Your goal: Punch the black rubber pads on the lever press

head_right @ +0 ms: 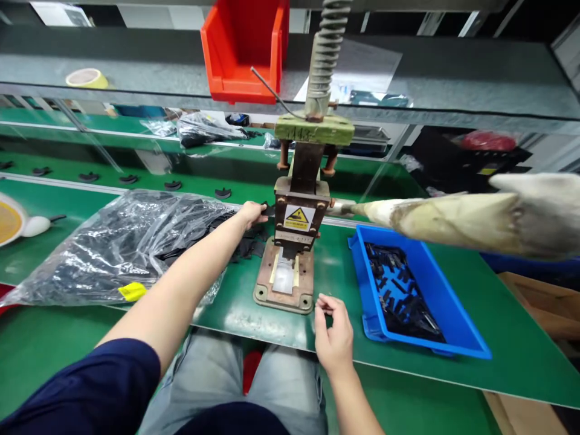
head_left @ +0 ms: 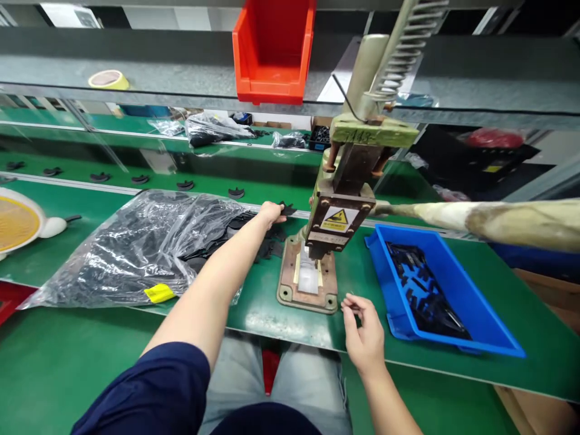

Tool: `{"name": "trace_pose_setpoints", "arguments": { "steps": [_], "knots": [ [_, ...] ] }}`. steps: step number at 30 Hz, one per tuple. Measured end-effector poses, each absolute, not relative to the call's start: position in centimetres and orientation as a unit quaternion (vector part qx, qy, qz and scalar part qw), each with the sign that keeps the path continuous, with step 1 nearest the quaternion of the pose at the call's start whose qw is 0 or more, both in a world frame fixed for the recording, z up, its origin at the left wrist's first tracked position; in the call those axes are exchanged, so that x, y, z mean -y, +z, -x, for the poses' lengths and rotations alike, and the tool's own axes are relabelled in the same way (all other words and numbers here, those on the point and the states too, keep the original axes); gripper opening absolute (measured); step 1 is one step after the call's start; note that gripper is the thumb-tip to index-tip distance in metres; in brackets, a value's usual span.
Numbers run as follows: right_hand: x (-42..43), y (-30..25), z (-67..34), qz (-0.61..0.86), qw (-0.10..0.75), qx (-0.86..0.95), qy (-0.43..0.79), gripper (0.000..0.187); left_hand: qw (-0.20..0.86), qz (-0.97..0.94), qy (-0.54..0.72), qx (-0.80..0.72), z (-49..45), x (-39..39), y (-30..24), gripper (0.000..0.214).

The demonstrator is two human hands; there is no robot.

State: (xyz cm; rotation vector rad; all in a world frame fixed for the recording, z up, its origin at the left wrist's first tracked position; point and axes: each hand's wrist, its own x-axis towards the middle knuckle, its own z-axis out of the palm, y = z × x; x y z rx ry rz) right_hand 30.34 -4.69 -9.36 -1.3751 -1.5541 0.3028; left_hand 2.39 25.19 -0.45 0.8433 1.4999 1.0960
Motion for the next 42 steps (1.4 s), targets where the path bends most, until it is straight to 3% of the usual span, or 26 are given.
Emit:
{"name": "trace_pose_setpoints", "arguments": {
  "steps": [4,8,12,16,19,24,31,34,38,42],
  "knots": [
    [5.0,-9.4,-30.4,0.569,0.502,0.640,0.121,0.024,0.518,-0.336,0.486,-0.618,-3.5,-28.2,-0.4,0.016],
    [4.9,-9.0,-30.5,0.549,0.510,0.649,0.131,0.023,0.501,-0.345,0.505,-0.613,-2.9,-26.4,-0.2,0.020],
    [5.0,-7.8,-29.6,0.526,0.514,0.664,0.137,0.024,0.487,-0.425,0.528,-0.551,-2.1,-19.4,0.1,0.035],
    [6.3,-5.7,-29.0,0.516,0.481,0.694,0.144,0.028,0.396,-0.523,0.524,-0.544,-1.0,-9.3,-1.8,0.057],
    [7.2,-3.3,-30.4,0.524,0.437,0.717,0.144,0.029,0.320,-0.615,0.459,-0.556,0.2,-2.9,-4.6,0.054],
    [4.9,1.7,-38.1,0.633,0.335,0.690,0.104,0.033,0.293,-0.661,0.463,-0.514,1.0,2.2,-8.4,0.043],
    [-3.5,3.5,-48.1,0.792,0.043,0.599,0.111,0.044,0.303,-0.653,0.476,-0.505,1.2,1.8,-9.1,0.035],
    [-5.2,2.6,-48.4,0.808,-0.039,0.576,0.120,0.046,0.304,-0.652,0.477,-0.505,1.0,1.9,-8.9,0.037],
    [-6.2,1.8,-47.2,0.813,-0.087,0.564,0.117,0.049,0.309,-0.647,0.473,-0.512,0.6,2.2,-8.4,0.040],
    [-7.1,2.0,-46.3,0.813,-0.069,0.569,0.103,0.050,0.324,-0.641,0.479,-0.505,0.4,2.0,-8.1,0.041]
  ]
}}
